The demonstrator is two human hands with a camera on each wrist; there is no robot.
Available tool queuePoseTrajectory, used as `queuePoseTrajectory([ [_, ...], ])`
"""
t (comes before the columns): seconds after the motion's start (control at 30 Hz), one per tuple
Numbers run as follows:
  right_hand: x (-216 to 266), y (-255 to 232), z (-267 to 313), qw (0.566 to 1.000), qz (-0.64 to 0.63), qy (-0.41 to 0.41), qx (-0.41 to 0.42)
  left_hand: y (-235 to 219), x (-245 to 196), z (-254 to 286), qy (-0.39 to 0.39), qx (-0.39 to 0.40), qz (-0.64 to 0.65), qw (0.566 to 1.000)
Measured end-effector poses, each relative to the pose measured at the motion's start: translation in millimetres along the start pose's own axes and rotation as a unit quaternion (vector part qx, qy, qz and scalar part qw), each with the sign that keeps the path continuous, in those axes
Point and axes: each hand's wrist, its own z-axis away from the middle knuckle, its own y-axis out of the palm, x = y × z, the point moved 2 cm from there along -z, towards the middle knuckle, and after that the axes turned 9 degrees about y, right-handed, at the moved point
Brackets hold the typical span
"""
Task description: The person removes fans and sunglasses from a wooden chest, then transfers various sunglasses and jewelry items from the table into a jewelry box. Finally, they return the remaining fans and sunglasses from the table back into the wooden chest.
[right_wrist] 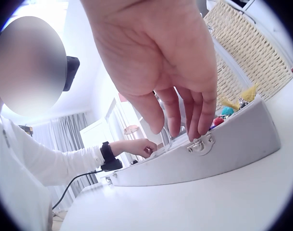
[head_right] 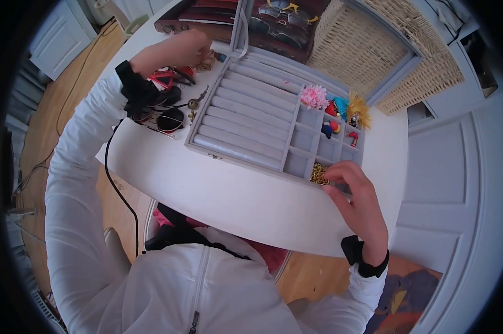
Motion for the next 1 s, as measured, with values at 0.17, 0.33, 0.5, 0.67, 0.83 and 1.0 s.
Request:
queuePoseTrajectory([
  [0.17,5,-9,-6,0.999,-0.014,-0.025,-0.026,-45,-9,16,0.051,-0.173,0.131,0.975],
  [0.33,45,-4,-35,0.99,-0.098,-0.091,-0.052,-119,-71,34,0.075,-0.313,0.186,0.929],
  [0.5,95,20,-87,0.974,-0.179,-0.11,-0.081,-144,-118,31,0.175,-0.386,0.43,0.797],
  [0.67,115,15,-112,0.972,-0.197,-0.104,0.075,-160,-143,38,0.182,-0.373,0.507,0.756],
  [0.83,83,-26,-70,0.968,-0.24,-0.065,-0.043,-93,-113,37,0.144,-0.282,0.515,0.796],
  [1.0,51,-52,-35,0.98,-0.168,-0.073,-0.073,-44,-104,33,0.082,-0.2,0.464,0.859],
])
